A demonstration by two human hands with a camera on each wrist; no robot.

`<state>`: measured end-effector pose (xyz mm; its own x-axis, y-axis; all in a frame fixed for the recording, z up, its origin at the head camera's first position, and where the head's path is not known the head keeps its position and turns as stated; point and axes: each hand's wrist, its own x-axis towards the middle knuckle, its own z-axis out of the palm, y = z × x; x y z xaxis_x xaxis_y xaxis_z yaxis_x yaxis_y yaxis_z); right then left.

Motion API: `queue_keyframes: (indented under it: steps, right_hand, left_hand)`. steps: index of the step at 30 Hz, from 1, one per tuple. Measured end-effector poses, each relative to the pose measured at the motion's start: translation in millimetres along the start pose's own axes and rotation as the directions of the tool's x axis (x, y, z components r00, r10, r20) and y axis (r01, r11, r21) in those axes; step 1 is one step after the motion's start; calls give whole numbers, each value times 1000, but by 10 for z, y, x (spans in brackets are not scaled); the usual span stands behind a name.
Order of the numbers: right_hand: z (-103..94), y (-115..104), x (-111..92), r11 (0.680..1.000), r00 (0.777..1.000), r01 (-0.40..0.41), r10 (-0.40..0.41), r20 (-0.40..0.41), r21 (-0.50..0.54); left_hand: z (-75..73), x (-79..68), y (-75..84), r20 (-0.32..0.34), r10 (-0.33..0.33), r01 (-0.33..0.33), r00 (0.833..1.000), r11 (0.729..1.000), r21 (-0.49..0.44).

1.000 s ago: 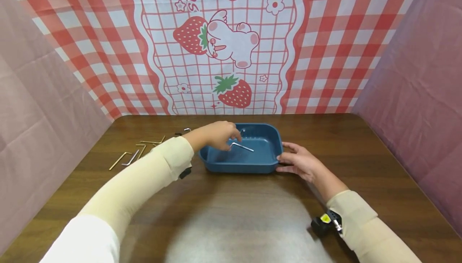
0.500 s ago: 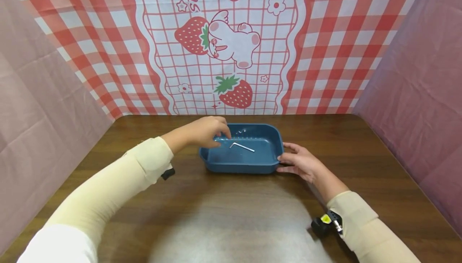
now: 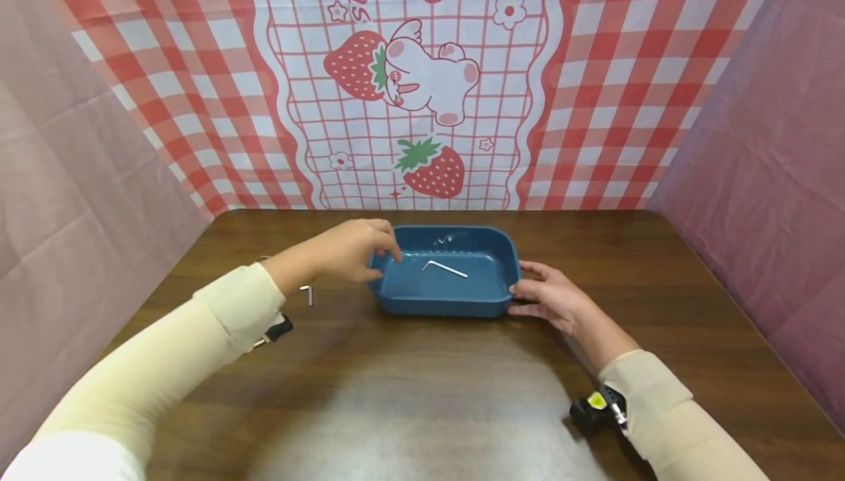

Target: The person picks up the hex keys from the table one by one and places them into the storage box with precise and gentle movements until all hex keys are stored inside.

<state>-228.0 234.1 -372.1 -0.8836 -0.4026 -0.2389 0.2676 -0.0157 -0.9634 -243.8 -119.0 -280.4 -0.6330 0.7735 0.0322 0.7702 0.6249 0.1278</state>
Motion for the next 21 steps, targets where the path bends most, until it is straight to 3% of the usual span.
queue_keyframes:
  steps: [9,18,21]
  right_hand:
    - [-18,10,2,1000,1000,-3,3,-3,-5]
    - [-20,16,-3,1000,1000,-1,1,-4,8]
    - [-18,18,0,1000,1000,2,-2,-1,10]
  left_hand:
    - [-22,-201,-103,-10,-40,40,999,999,-4]
    - [-15,-403,-242,-87,12,-14,996,999,-29]
    - [-6,-493,-283,-101,-1,-2,995,1000,-31]
